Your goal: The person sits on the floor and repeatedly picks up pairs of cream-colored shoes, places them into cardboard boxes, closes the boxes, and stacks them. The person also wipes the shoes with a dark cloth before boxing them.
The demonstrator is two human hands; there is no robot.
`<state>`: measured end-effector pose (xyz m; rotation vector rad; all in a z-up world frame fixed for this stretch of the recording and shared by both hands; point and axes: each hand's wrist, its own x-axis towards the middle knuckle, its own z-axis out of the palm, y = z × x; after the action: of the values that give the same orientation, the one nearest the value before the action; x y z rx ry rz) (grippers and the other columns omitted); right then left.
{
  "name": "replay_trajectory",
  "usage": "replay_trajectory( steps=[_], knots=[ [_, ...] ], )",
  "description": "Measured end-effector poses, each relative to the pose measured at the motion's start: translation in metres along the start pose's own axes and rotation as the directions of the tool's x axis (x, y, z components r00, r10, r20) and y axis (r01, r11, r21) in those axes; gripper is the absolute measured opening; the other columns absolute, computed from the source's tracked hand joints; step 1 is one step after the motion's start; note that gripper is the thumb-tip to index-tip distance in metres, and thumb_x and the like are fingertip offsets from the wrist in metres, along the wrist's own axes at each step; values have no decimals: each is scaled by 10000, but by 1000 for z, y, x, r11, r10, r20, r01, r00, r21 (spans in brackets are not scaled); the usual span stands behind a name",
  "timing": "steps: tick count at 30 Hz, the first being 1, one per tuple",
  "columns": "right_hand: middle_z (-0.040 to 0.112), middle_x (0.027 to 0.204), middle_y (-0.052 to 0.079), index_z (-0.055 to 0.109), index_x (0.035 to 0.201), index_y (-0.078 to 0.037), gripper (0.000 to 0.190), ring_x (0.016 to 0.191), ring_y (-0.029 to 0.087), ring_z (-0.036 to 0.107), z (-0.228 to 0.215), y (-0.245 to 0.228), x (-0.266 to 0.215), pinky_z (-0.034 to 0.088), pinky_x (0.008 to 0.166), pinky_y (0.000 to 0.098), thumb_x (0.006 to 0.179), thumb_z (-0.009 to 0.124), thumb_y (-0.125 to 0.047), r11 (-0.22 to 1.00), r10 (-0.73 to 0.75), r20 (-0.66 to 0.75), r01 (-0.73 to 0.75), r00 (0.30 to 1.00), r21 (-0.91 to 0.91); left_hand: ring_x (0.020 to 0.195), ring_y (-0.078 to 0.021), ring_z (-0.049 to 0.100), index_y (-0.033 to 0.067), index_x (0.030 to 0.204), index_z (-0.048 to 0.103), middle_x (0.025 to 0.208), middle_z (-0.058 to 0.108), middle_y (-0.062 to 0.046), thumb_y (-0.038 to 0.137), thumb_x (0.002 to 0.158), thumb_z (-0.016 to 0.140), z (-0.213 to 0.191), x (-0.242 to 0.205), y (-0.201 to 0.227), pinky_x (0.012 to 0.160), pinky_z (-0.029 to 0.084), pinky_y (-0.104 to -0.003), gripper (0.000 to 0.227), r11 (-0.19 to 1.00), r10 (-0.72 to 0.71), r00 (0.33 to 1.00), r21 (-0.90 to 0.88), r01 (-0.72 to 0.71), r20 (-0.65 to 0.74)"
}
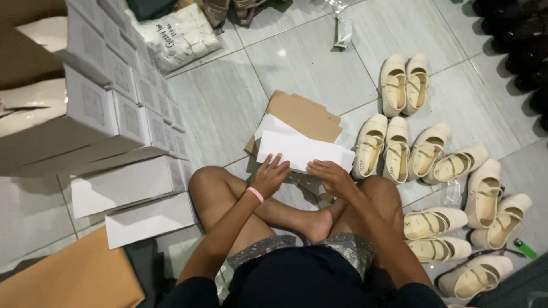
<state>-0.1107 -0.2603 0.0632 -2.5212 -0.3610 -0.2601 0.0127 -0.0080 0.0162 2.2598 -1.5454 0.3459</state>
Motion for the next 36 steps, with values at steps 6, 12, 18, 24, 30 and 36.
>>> replay_trajectory(
  steps=[6,12,18,24,30,36],
  knots=[
    [655,1394,38,664,1345,-93,566,1318,246,595,2,12,-4,515,1071,377,811,649,91,997,-72,55,71,996,29,1159,-271,689,67,1163,739,1126,688,-80,59,906,648,-11,-1,-11,1051,543,-395,273,995,73,993,-60,-79,-90],
    [627,1439,23,648,1373,-117,559,1349,194,586,16,18,-12,510,1119,369,833,615,26,969,-185,-4,182,983,-165,1079,-252,720,55,1193,740,1147,729,-100,9,882,644,-10,-3,-16,992,584,-383,329,985,34,988,-164,-59,-152],
    [602,1468,18,587,1432,-118,626,1343,174,576,30,17,-24,482,1101,375,810,655,-102,884,-221,77,233,972,-405,1134,-225,720,101,1216,735,1234,731,-65,19,891,687,3,-11,-16,1024,591,-365,338,972,-58,985,-235,18,-163],
    [474,1571,-12,474,1522,-157,662,1434,157,468,24,34,-23,388,1168,375,906,718,-177,930,-117,18,116,993,-349,1281,-370,571,126,1323,694,1451,510,-186,120,745,877,-3,-6,-24,977,554,-417,606,834,-456,884,-397,384,-103],
    [469,1545,50,474,1490,-119,807,1383,231,462,24,31,-25,382,1093,460,739,744,-233,926,-128,91,152,988,-346,1395,-396,511,276,1281,711,1612,350,-230,25,721,831,-18,1,-32,1031,558,-406,626,846,-438,897,-361,392,-53],
    [581,1490,-21,545,1461,-192,714,1375,162,538,20,25,-23,410,1125,403,780,750,-136,924,-113,28,115,993,-365,1385,-403,499,280,1256,725,1544,473,-79,-23,805,700,-8,-8,-22,1038,518,-437,544,972,-233,962,-26,232,-140]
  ],
)
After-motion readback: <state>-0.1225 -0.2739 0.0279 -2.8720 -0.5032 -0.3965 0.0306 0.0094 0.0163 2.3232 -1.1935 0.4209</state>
